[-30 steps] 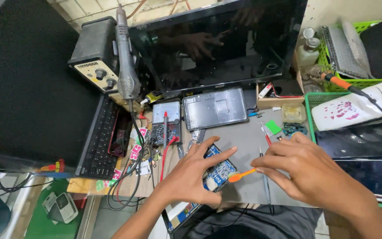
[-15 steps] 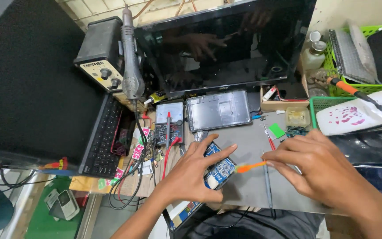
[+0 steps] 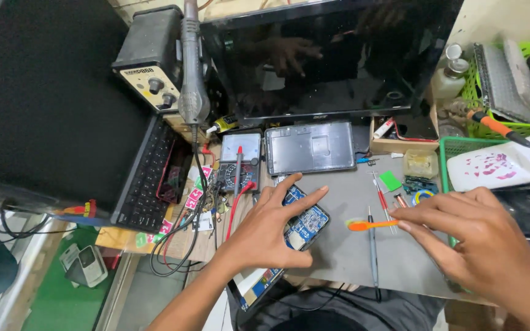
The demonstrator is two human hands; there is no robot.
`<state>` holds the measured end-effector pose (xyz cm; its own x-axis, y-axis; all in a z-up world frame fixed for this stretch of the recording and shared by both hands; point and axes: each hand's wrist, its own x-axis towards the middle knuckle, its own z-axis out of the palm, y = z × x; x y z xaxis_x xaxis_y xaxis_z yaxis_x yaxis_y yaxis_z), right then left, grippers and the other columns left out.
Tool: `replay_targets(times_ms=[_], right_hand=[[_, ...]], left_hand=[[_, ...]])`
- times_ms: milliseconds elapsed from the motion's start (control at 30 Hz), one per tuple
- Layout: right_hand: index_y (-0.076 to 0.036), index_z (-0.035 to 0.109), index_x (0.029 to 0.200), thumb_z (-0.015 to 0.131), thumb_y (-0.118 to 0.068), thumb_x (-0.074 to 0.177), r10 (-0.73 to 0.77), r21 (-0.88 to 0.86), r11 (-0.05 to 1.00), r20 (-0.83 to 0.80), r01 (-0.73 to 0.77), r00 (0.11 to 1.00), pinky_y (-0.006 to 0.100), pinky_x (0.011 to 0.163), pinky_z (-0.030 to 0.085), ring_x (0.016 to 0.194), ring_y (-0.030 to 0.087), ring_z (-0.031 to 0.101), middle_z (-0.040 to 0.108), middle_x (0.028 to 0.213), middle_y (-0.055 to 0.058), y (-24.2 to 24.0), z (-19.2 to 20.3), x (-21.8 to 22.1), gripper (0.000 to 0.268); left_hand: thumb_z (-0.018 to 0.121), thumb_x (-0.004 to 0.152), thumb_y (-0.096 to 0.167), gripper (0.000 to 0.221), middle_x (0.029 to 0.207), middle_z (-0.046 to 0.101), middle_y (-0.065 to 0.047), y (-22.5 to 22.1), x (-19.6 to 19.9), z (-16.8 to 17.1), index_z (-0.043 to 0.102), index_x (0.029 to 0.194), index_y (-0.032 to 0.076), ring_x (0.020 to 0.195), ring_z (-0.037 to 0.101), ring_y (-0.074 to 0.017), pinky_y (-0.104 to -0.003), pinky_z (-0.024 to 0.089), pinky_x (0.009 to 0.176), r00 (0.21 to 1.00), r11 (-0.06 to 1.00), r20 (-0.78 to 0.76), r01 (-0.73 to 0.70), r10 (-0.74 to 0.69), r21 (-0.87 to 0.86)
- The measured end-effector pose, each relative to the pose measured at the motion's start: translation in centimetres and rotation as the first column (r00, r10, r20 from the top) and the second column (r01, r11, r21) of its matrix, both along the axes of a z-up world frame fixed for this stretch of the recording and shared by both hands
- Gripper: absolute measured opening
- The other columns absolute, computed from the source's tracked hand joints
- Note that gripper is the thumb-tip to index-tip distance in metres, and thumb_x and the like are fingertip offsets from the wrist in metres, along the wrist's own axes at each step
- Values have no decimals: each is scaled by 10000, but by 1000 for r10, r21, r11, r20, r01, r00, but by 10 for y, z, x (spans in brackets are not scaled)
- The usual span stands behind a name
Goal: Testing electrical components on a smartphone motherboard using multimeter probes and adjusting connectors with a spudger.
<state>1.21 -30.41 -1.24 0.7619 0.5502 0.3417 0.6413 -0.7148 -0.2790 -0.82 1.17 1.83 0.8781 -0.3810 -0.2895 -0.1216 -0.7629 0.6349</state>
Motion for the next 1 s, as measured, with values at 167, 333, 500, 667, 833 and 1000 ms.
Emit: replay_targets(times_ms=[167,333,500,667,833,1000], right_hand=[[-335,788,1086,694,-319,880,24,75,997,-46,-20,999,348,707,380,741,132,669,770,855,-151,8,-5,-4,227],[-369,805,1006,684,-446,861,-103,-54,994,-97,98,990,366,736,409,787,135,700,800,925,-176,-3,-14,0,204],[-275,795,1032,729,-396,861,73,81,994,-11,-72,997,366,679,420,783,156,704,771,838,-104,35,-1,-12,220],[-302,765,1039,670,-424,918,27,-88,996,141,-15,990,421,672,404,726,239,651,673,780,-65,37,-6,-8,197],[-335,773,1083,666,-441,886,-108,-48,993,-25,107,994,375,689,419,785,175,670,755,855,-109,23,4,-19,248],[-248,874,1272,947,-293,639,-123,291,788,-789,543,602,253,668,345,625,178,376,393,740,17,43,-55,-45,639]], left_hand=[[709,594,315,1043,1722,112,-92,-7,-3,6,347,1562,445,1418,256,-426,-611,436,980,998,999,28,-49,49,23],[768,610,340,1052,1701,117,-146,-7,-6,-2,355,1575,404,1417,220,-499,-691,338,1036,988,998,154,-37,29,43],[792,650,383,1051,1725,46,-109,-11,-5,2,315,1586,439,1481,-20,-627,-781,225,1060,994,994,96,-63,54,93],[786,642,394,1046,1693,100,-183,-9,-4,-9,345,1590,376,1391,194,-586,-733,254,1056,978,997,207,-28,12,75],[783,612,392,1075,1702,94,-152,-8,-3,-6,333,1589,397,1420,147,-581,-733,278,1056,987,995,143,-87,79,55],[732,620,283,1043,1740,73,-13,-20,-7,4,338,1564,484,1557,17,-464,-710,361,1056,946,943,-60,-323,319,-79]])
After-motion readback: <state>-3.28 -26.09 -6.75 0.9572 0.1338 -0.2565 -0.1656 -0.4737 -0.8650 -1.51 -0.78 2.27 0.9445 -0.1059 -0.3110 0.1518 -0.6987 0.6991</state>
